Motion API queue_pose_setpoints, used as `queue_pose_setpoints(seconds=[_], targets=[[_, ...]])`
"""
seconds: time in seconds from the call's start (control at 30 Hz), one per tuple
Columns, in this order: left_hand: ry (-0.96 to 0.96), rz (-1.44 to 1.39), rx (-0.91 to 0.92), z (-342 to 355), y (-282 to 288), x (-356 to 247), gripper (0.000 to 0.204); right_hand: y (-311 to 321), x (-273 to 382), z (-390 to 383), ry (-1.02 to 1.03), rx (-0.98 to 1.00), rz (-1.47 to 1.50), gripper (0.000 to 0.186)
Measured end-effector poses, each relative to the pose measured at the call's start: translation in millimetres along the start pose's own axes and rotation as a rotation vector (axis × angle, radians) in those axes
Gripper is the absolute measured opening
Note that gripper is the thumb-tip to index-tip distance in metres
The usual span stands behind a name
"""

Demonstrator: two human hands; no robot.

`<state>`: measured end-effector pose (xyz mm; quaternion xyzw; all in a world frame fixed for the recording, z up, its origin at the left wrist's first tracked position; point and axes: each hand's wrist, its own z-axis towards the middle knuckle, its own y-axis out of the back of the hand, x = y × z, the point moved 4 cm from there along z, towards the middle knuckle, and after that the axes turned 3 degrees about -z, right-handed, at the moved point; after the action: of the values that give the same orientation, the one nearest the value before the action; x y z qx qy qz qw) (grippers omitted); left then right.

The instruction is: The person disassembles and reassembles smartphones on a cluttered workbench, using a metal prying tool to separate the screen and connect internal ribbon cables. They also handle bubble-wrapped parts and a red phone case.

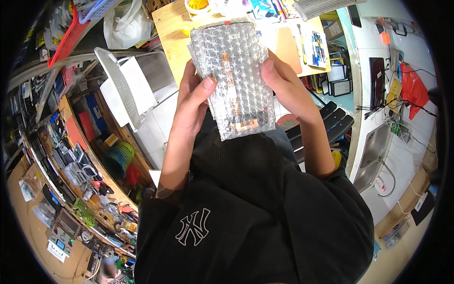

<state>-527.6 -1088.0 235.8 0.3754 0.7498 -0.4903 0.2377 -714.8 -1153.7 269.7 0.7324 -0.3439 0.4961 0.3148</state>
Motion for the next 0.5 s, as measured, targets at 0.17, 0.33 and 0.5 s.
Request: queue_pose_setpoints(seconds=[0.17,0.33,0.5], targets=[[-0.014,-0.093,0.014,-5.3,1.2,-4.6,0.098,-0.2,20.2,-0.2,0.01,-0.037,-0.098,0.067],[-0.094,-0.069,0.055,-5.8,-2.4,-15.3,0.102,-2.3,38.1,-0.6,0.032,-0.086,-0.064,0.057],[-0.124,-0.098,0.076,-6.0,-9.7,-19.0,0.105,0.0,48.4,-2.8,0.093,-0.092,-0.099,0.057]])
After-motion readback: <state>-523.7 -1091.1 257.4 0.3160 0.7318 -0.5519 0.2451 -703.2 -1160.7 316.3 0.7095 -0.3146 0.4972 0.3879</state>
